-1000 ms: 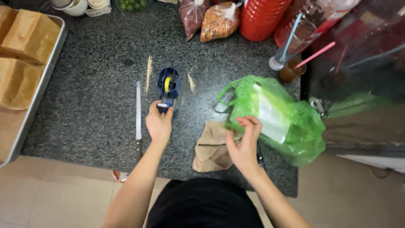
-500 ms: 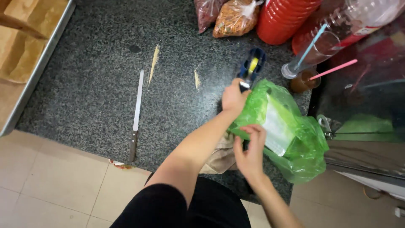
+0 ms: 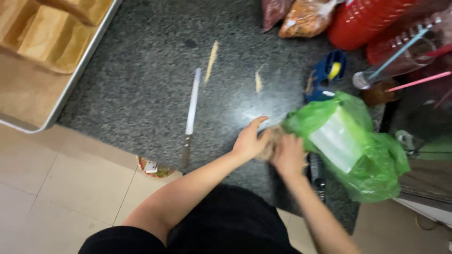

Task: Pouring whipping cream into a bowl, mixing it with previously whipped cream, and cleaning the countertop.

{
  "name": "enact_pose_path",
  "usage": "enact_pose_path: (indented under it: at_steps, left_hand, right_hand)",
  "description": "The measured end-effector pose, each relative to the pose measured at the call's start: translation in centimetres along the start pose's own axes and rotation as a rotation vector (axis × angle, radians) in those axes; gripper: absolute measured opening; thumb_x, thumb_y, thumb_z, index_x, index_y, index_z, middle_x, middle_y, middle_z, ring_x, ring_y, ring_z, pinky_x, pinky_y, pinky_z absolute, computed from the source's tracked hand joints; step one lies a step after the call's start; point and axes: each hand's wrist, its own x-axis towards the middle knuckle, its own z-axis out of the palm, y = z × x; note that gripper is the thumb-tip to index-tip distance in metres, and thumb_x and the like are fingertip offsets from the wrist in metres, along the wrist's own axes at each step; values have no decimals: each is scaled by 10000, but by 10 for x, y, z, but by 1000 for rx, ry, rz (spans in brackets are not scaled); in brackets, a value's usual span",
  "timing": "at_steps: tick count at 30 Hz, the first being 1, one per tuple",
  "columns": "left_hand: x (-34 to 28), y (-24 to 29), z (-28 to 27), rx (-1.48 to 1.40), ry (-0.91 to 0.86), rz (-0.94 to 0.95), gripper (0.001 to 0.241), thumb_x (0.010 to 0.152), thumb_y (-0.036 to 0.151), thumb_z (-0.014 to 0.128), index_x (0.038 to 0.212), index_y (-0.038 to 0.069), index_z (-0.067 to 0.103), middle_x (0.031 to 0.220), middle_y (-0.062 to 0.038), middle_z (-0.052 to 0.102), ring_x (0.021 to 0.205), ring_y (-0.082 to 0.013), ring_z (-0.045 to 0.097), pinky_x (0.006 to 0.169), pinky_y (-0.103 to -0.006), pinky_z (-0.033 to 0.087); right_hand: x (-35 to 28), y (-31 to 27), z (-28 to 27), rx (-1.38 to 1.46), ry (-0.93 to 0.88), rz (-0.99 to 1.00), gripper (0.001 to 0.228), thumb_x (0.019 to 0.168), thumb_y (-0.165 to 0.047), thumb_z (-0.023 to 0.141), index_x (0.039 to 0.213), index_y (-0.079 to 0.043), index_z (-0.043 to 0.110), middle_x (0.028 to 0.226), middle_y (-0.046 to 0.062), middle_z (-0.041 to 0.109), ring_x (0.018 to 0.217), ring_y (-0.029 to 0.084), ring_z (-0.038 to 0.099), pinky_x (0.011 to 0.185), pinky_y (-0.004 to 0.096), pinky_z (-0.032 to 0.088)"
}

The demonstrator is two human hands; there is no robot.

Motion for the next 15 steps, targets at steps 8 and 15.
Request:
enact_pose_path:
  at_steps: [8,15]
  left_hand:
    - [-57,12,-60,-260,-68,274,661,1047,382,604,1587,56,406,1620,-309,318,1521,-419,273,1201,-485,253]
    - [-64,-22,-182,-1352,-149,-252,860,1019,667,409,1573,10,385,1558,-321,415,1374,-462,449,1101,-527,391]
  right_hand:
    - [-8,-112,-88,523,278,291,288,1047,-260,506,1150,-44,666,1152,172,706,1172,345,624,1014,515,458]
    - [8,-289,-50,779,105,-121,787,1093,-571,277,1649,-39,111,1701,275,92,1577,410,55,1256,512,26]
